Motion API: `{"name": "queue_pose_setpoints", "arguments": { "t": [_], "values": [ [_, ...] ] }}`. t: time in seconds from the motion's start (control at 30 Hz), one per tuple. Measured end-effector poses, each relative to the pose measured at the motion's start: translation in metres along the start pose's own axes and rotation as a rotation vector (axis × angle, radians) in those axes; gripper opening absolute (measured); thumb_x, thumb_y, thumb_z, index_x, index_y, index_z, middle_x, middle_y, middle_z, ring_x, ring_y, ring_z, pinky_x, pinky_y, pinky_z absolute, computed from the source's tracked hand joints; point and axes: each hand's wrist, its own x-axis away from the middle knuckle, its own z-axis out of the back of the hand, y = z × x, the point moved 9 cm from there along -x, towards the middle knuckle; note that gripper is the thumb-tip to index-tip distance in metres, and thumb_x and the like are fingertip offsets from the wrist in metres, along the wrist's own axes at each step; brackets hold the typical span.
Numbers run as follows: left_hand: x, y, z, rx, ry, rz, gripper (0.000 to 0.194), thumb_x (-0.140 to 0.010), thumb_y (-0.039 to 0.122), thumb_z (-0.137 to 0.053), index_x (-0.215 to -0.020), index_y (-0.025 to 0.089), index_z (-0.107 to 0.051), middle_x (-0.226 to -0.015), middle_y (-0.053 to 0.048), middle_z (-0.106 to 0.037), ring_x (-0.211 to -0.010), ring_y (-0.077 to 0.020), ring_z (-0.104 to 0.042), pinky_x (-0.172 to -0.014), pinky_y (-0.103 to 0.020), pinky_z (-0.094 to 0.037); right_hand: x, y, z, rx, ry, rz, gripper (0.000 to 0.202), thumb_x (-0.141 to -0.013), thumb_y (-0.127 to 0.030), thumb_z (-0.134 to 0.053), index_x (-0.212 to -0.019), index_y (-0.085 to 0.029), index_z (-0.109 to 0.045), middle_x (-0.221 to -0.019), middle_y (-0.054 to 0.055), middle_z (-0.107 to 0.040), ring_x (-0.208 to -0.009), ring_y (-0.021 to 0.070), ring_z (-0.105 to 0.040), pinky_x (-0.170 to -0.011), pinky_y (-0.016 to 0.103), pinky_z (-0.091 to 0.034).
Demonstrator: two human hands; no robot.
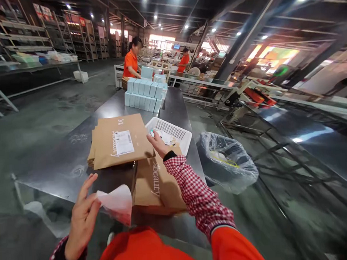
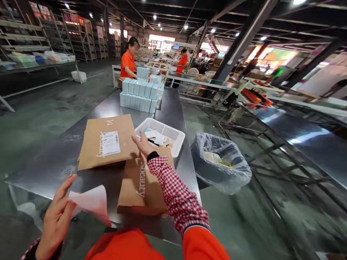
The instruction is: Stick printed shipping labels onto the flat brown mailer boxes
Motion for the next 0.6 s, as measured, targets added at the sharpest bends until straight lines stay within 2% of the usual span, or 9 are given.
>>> {"name": "queue_pose_setpoints", "arguments": {
  "t": [0.07, 0.13, 0.17, 0.2, 0.27, 0.37, 0.47, 0.53, 0.6],
  "values": [
    [-0.005, 0.0, 0.008, -0.019, 0.027, 0.041, 0.022, -0.092, 0.024, -0.046, -0.09, 0.022, -0.067, -0.143, -0.004, -0.045, -0.133, -0.0212, -0.041, -0.111, -0.036, -0.033, 0.022, -0.016, -0.047, -0.06, -0.31, 0.018, 0.083, -0.075, -0.056, -0.062, -0.142, -0.014, -0.035, -0.141, 0.018, -0.042, -0.125, 0.0286, -0.048, -0.105, 0.047, -0.039],
    [-0.007, -0.002, 0.012, -0.045, 0.066, 0.094, 0.023, -0.092, 0.028, -0.046, -0.088, 0.021, -0.068, -0.14, -0.005, -0.049, -0.128, -0.0218, -0.046, -0.107, -0.035, -0.038, 0.077, -0.029, -0.093, -0.127, -0.708, 0.089, 0.108, -0.064, -0.053, -0.075, -0.149, -0.023, -0.016, -0.142, 0.015, -0.04, -0.117, 0.0262, -0.055, -0.1, 0.043, -0.045],
    [-0.006, -0.005, 0.013, -0.053, 0.089, 0.126, 0.024, -0.092, 0.031, -0.046, -0.087, 0.021, -0.068, -0.137, -0.006, -0.051, -0.125, -0.022, -0.049, -0.104, -0.034, -0.041, 0.107, -0.031, -0.11, -0.128, -0.843, 0.147, 0.118, -0.06, -0.048, -0.081, -0.15, -0.026, -0.008, -0.144, 0.015, -0.037, -0.115, 0.0257, -0.055, -0.099, 0.042, -0.046],
    [-0.006, -0.009, 0.014, -0.056, 0.111, 0.162, 0.025, -0.092, 0.033, -0.047, -0.086, 0.021, -0.069, -0.134, -0.006, -0.054, -0.122, -0.0222, -0.052, -0.101, -0.034, -0.043, 0.132, -0.03, -0.122, -0.105, -0.887, 0.211, 0.122, -0.059, -0.043, -0.083, -0.15, -0.027, -0.003, -0.145, 0.015, -0.033, -0.117, 0.0258, -0.054, -0.099, 0.042, -0.046],
    [-0.005, -0.019, 0.016, -0.053, 0.126, 0.23, 0.029, -0.092, 0.037, -0.046, -0.088, 0.021, -0.069, -0.128, -0.008, -0.057, -0.118, -0.0228, -0.055, -0.097, -0.034, -0.046, 0.159, -0.019, -0.134, -0.03, -0.77, 0.298, 0.108, -0.071, -0.034, -0.076, -0.15, -0.027, -0.004, -0.144, 0.014, -0.034, -0.115, 0.0241, -0.053, -0.096, 0.04, -0.047],
    [-0.007, -0.028, 0.023, -0.113, 0.113, 0.293, 0.035, -0.091, 0.044, -0.044, -0.096, 0.019, -0.069, -0.128, -0.01, -0.057, -0.118, -0.0257, -0.054, -0.094, -0.037, -0.048, 0.169, -0.002, -0.136, 0.004, -0.567, 0.31, 0.083, -0.084, -0.024, -0.059, -0.15, -0.026, -0.008, -0.132, 0.012, -0.045, -0.101, 0.0186, -0.057, -0.088, 0.036, -0.051],
    [-0.009, -0.022, 0.032, -0.248, 0.132, 0.301, 0.046, -0.089, 0.048, -0.045, -0.124, 0.02, -0.056, -0.146, -0.012, -0.039, -0.131, -0.0292, -0.042, -0.082, -0.034, -0.054, 0.163, -0.005, -0.119, 0.041, -0.461, 0.331, 0.066, -0.085, -0.024, -0.059, -0.143, -0.025, -0.028, -0.125, 0.011, -0.046, -0.104, 0.0181, -0.053, -0.087, 0.033, -0.051],
    [-0.011, -0.006, 0.02, -0.252, 0.028, 0.184, 0.055, -0.086, 0.05, -0.052, -0.134, 0.024, -0.046, -0.151, -0.009, -0.033, -0.136, -0.0297, -0.035, -0.082, -0.034, -0.055, 0.163, -0.013, -0.106, 0.099, -0.437, 0.356, 0.05, -0.084, -0.024, -0.059, -0.132, -0.023, -0.045, -0.118, 0.01, -0.049, -0.101, 0.0172, -0.053, -0.088, 0.032, -0.05],
    [-0.007, 0.007, -0.005, -0.204, -0.152, 0.063, 0.052, -0.082, 0.051, -0.058, -0.129, 0.028, -0.051, -0.14, -0.006, -0.049, -0.135, -0.0296, -0.037, -0.083, -0.033, -0.055, 0.166, -0.02, -0.093, 0.138, -0.413, 0.353, 0.039, -0.084, -0.023, -0.06, -0.123, -0.022, -0.053, -0.107, 0.007, -0.052, -0.093, 0.0157, -0.053, -0.087, 0.032, -0.049]
  ]
}}
